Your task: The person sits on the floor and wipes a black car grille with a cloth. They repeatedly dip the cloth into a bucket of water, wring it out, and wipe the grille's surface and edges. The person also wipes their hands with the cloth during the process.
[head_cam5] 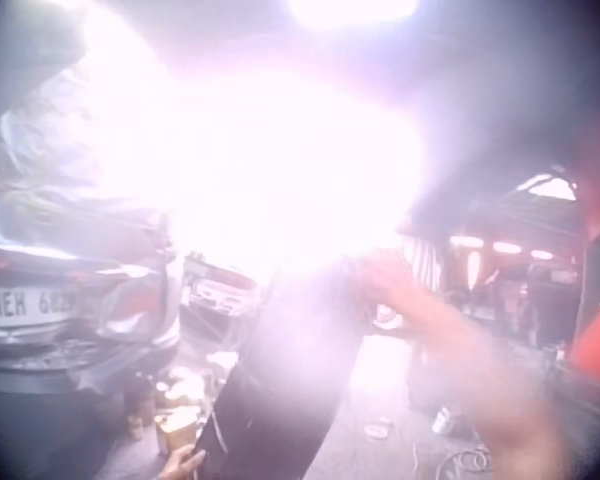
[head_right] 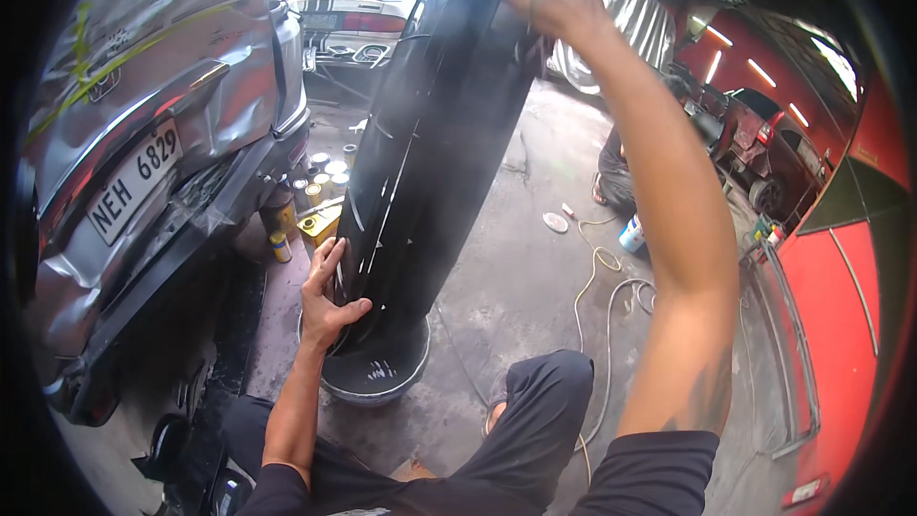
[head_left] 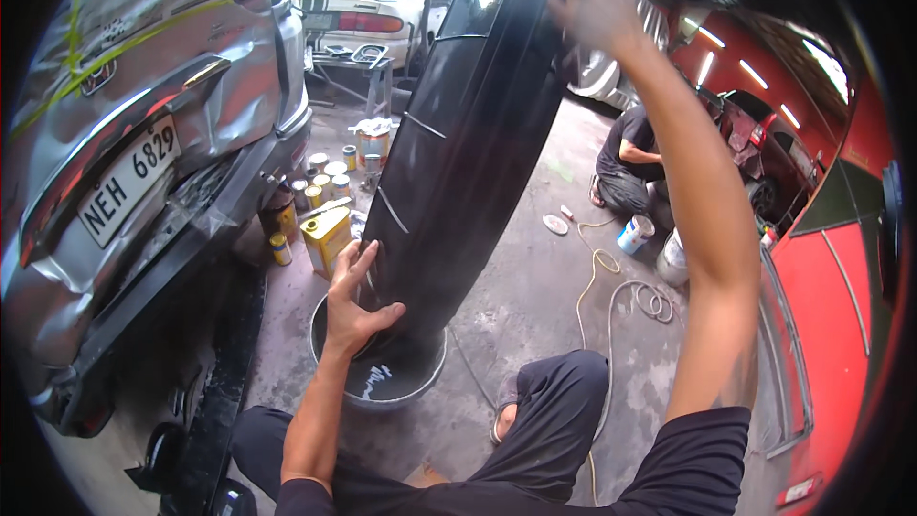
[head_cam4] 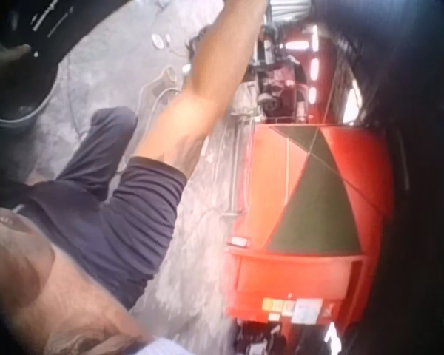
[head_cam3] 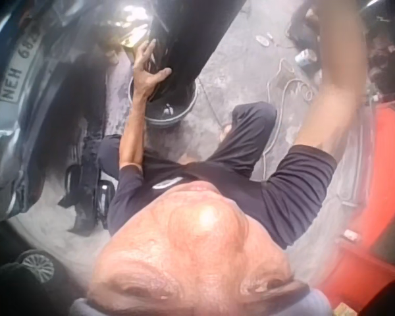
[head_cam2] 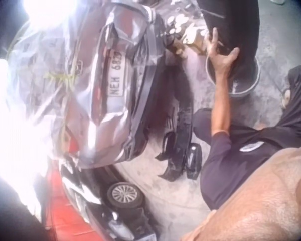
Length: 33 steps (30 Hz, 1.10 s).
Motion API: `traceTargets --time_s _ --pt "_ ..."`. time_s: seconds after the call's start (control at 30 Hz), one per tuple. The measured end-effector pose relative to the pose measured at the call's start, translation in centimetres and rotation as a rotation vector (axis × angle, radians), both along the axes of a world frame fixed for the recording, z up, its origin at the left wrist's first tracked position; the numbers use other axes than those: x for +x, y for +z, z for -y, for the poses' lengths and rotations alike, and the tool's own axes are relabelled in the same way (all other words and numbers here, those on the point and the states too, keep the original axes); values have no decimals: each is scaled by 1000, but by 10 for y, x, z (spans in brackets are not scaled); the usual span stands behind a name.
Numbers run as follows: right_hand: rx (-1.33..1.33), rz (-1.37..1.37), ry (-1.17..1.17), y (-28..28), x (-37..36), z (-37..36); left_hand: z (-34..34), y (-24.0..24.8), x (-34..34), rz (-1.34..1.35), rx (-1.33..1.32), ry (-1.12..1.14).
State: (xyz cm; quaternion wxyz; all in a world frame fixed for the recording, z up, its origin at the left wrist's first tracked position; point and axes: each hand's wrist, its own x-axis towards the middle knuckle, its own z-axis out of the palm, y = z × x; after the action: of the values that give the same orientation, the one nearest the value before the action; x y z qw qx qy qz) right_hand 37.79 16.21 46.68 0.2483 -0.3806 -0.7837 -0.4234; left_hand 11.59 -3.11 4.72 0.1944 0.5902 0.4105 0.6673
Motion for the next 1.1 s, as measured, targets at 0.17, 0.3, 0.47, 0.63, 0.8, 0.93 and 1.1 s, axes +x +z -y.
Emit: traceTargets --time_s 0.17,0.3,0.47,0.63,0.8,0.93,1.1 --pt "10 -32 97 -12 4 -22 -6 -10 1 101 45 -20" --pt "-27 -188 176 -76 -43 17 3 -3 -7 240 9 -43" --pt "203 -467 306 -129 -43 24 -1 -1 4 67 38 24" --pt "146 -405 107 -170 -45 36 3 1 8 7 7 99" --pt "-151 -237 225 -213 -43 60 0 -2 9 62 -12 103" --pt "-442 -12 343 -177 -32 50 -1 -7 2 108 -38 77" --pt "-86 24 423 -92 0 -3 -5 -12 0 134 -3 20"
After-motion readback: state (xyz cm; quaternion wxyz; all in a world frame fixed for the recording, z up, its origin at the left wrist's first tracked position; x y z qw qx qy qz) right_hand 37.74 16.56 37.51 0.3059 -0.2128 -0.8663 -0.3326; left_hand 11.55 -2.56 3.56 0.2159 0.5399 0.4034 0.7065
